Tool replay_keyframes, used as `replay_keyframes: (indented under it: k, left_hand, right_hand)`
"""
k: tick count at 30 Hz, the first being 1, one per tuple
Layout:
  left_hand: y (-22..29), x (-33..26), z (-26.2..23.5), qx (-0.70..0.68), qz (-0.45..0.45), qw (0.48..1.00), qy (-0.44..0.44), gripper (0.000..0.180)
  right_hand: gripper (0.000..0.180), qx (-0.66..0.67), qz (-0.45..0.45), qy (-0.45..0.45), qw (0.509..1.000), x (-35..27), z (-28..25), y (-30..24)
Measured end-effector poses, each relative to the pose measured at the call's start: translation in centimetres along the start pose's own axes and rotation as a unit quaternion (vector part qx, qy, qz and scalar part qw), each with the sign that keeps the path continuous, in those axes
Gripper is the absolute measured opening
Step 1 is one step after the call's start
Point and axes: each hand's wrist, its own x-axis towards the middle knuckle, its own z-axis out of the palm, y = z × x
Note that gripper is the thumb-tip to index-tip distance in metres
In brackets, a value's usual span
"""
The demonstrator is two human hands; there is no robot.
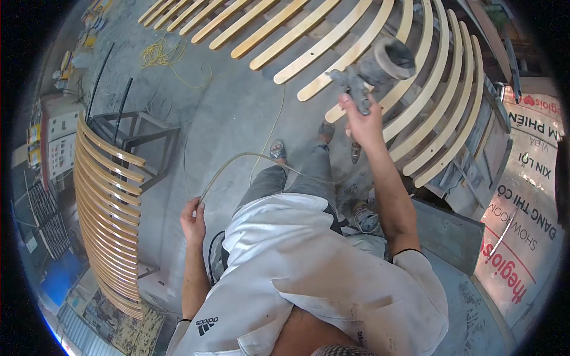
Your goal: The recorder is spray painting curved wooden furniture slats and refilling the spray gun with varnish from a bucket.
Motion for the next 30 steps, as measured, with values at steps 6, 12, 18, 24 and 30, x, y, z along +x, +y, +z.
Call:
replay_keyframes:
  k: [6,12,18,24,30]
  left_hand:
    - [1.8,-0.4,2.2,0.032,-0.008,0.999,-0.009,0.020]
    - [5.3,-1.6,5.2,0.051,-0.041,0.998,-0.014,0.019]
    - [8.8,-2.4,6.5,0.059,-0.070,0.996,-0.015,0.020]
    - [12.2,-3.4,7.2,0.095,-0.077,0.992,0.003,0.021]
    - [16.4,-3.4,8.8,0.087,-0.044,0.995,0.020,0.016]
  right_hand:
    - [0.023,-0.093,0.003,0.025,0.995,0.9,-5.2,2.2]
    - [0.024,-0.059,-0.016,-0.120,0.991,-0.7,-3.3,0.0]
    - [0.025,-0.066,-0.082,-0.183,0.978,1.8,-4.1,0.4]
    - [0.024,-0.033,0.016,-0.119,0.992,7.9,-11.1,1.3]
    - [0.023,-0.007,0.010,-0.054,0.998,18.4,-17.5,1.1]
